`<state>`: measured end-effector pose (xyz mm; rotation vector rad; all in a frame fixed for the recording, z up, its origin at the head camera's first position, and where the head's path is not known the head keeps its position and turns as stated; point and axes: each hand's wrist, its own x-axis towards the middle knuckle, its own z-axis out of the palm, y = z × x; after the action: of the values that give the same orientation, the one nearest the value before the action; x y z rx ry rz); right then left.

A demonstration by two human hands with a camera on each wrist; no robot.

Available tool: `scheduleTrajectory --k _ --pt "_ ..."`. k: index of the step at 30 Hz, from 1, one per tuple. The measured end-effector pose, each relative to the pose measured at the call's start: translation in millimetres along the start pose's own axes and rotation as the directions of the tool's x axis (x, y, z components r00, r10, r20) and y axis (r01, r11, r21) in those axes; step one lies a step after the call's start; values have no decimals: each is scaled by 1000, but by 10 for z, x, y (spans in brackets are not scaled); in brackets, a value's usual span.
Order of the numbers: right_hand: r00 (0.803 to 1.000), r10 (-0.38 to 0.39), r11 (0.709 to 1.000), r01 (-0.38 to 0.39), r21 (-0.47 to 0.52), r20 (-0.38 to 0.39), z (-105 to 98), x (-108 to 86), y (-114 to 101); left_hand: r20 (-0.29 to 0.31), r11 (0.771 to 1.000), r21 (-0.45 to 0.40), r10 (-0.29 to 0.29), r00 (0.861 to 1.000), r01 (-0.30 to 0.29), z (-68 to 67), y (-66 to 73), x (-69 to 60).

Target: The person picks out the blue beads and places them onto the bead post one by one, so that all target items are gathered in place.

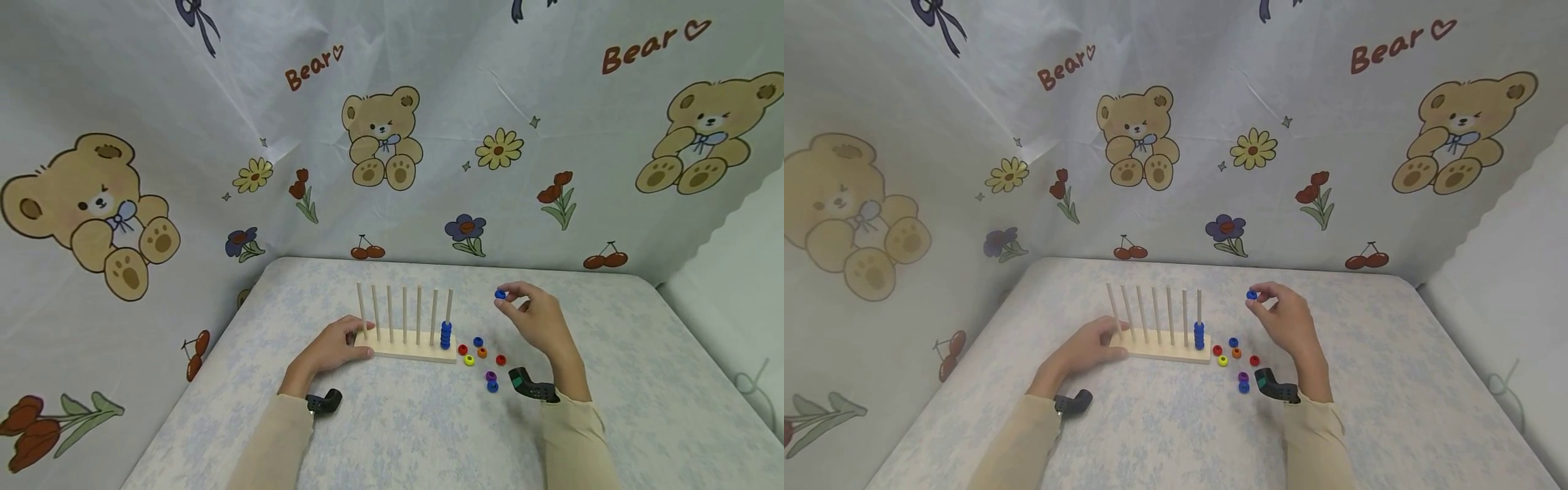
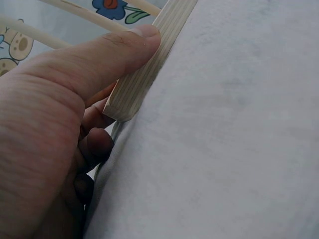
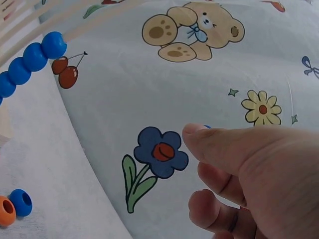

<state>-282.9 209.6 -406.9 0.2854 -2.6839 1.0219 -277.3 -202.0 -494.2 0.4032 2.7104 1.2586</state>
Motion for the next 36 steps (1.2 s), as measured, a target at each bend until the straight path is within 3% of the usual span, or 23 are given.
scheduleTrajectory --k 7,13,22,36 --pt "987 -78 997 76 -20 -139 27 5 -116 -5 1000 -21 17 1000 -17 -10 38 -22" --pt "970 -126 992 126 -15 -210 31 -17 -261 -2 1000 -27 7 1000 -7 -1 29 -18" --pt "945 -189 982 181 -56 -267 9 -54 -415 7 1000 -3 8 1000 -8 16 -12 -5" --pt "923 -236 972 226 -67 -303 -8 -74 -524 6 1000 -2 10 1000 -10 13 -57 7"
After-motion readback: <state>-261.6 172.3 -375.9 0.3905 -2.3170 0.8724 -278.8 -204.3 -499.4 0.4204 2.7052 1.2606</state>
